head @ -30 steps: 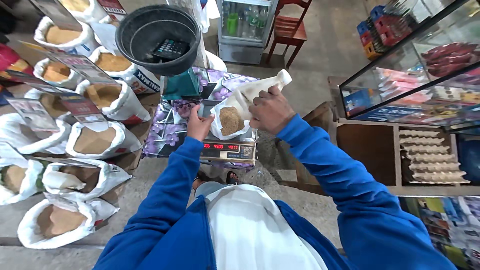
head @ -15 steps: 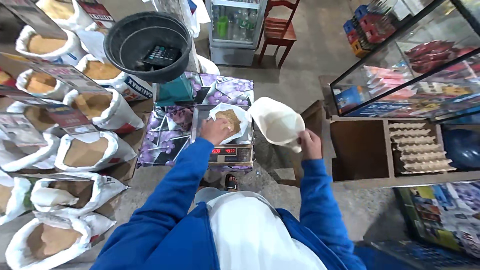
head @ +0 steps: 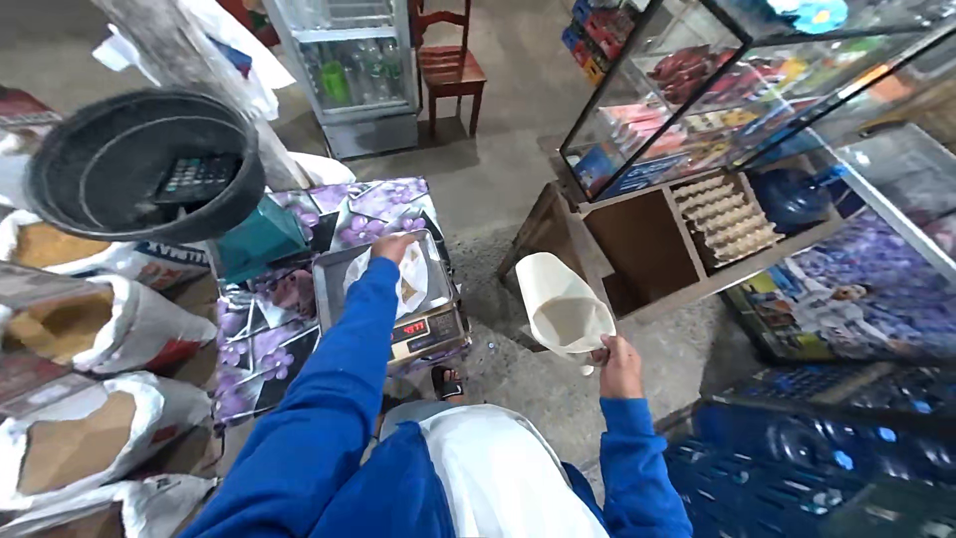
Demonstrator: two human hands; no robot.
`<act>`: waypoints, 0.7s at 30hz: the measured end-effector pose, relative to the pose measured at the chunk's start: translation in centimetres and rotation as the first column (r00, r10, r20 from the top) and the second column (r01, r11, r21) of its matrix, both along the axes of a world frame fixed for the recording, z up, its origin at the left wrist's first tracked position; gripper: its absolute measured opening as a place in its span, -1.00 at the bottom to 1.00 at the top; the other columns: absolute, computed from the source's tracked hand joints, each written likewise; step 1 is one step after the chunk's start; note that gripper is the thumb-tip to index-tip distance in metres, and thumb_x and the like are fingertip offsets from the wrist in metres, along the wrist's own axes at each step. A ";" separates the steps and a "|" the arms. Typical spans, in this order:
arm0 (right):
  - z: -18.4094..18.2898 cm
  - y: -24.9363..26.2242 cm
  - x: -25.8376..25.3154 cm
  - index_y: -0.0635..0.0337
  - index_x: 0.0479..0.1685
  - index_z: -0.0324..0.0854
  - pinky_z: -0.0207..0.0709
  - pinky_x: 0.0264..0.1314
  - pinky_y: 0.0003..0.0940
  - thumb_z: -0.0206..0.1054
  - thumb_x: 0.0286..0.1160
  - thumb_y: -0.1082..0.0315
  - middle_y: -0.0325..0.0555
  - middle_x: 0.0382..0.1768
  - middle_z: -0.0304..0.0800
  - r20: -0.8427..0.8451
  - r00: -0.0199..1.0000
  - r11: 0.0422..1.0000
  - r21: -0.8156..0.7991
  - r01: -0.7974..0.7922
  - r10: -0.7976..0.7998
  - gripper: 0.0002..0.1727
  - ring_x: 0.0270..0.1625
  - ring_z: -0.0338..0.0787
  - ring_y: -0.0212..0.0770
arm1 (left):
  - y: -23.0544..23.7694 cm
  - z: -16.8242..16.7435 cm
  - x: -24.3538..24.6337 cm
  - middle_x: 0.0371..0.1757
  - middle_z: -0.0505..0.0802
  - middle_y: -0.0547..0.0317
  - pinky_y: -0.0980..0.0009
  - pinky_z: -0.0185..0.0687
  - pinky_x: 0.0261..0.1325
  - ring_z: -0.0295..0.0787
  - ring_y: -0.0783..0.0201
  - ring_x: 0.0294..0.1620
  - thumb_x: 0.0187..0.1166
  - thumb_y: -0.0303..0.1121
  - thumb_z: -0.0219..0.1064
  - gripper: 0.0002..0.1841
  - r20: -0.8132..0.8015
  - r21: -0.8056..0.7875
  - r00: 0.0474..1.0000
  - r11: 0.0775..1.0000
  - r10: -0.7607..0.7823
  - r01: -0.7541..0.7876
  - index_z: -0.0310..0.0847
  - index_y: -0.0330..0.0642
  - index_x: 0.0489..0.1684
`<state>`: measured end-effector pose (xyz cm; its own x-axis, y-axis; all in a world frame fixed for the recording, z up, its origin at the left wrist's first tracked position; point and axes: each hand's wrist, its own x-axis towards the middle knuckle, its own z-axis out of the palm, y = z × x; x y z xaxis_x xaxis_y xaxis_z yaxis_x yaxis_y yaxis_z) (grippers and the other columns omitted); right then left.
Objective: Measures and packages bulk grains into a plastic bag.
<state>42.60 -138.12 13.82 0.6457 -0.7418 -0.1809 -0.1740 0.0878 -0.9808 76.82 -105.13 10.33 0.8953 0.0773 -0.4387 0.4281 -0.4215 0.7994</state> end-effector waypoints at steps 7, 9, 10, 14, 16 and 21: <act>-0.5 2.3 1.8 0.15 -0.54 0.60 0.55 -0.42 -0.48 0.09 0.69 0.38 -0.31 -0.65 0.60 -0.008 0.995 0.995 0.007 -0.098 0.098 -0.65 -0.60 0.57 -0.42 | 2.5 -0.5 -0.6 0.19 0.80 -0.27 -0.18 0.54 0.37 0.72 -0.12 0.24 0.53 -0.21 0.49 -0.59 0.086 -0.059 0.992 0.993 -0.093 0.098 0.72 -0.34 0.18; -0.1 3.3 3.5 0.15 -0.52 0.62 0.55 -0.45 -0.48 0.10 0.67 0.38 -0.33 -0.66 0.61 0.002 0.988 0.988 -0.005 -0.156 0.156 -0.66 -0.60 0.57 -0.43 | 3.1 0.4 -1.1 0.17 0.80 -0.29 -0.13 0.56 0.40 0.73 -0.12 0.25 0.48 -0.32 0.51 -0.54 0.098 -0.118 0.993 0.991 -0.058 0.070 0.63 -0.41 0.28; 0.1 3.8 4.4 0.14 -0.51 0.63 0.55 -0.46 -0.49 0.10 0.67 0.38 -0.34 -0.66 0.61 0.003 0.983 0.983 -0.012 -0.184 0.184 -0.67 -0.61 0.58 -0.43 | 3.3 1.4 -1.7 0.11 0.82 -0.28 -0.06 0.61 0.36 0.76 -0.08 0.18 0.47 -0.39 0.51 -0.47 0.096 -0.210 0.995 0.977 -0.011 0.030 0.51 -0.45 0.38; 1.8 6.5 7.8 0.16 -0.43 0.62 0.59 -0.43 -0.49 0.10 0.70 0.36 -0.36 -0.64 0.59 -0.002 0.962 0.961 -0.035 -0.273 0.273 -0.70 -0.59 0.59 -0.45 | 4.9 8.5 -6.1 -0.16 0.75 -0.07 0.24 0.76 -0.17 0.74 0.19 -0.36 0.61 -0.52 0.31 -0.46 0.044 -0.613 0.981 0.781 0.187 -0.121 0.24 -0.34 0.58; 3.1 8.6 9.5 0.17 -0.34 0.59 0.63 -0.44 -0.49 0.06 0.75 0.35 -0.40 -0.63 0.59 -0.003 0.947 0.946 -0.028 -0.322 0.322 -0.72 -0.60 0.61 -0.47 | 7.3 11.9 -8.7 -0.09 0.75 -0.10 0.26 0.73 -0.23 0.71 0.20 -0.37 0.59 -0.51 0.34 -0.42 0.015 -0.643 0.959 0.738 0.283 -0.208 0.25 -0.32 0.60; 8.5 15.8 14.1 0.24 -0.07 0.58 0.67 -0.38 -0.55 0.05 0.78 0.34 -0.50 -0.54 0.60 -0.037 0.845 0.825 -0.195 -0.530 0.533 -0.78 -0.54 0.64 -0.57 | 17.4 18.4 -18.6 -0.11 0.76 -0.09 0.25 0.76 -0.20 0.75 0.18 -0.36 0.66 -0.35 0.32 -0.34 0.094 -0.657 0.888 0.698 0.450 -0.284 0.12 -0.07 0.74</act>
<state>56.69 -122.29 22.28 0.9519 -0.3013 -0.0563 -0.1212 -0.2015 -0.9720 58.21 -87.69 28.68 0.9315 0.2123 -0.2952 0.2118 0.3432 0.9151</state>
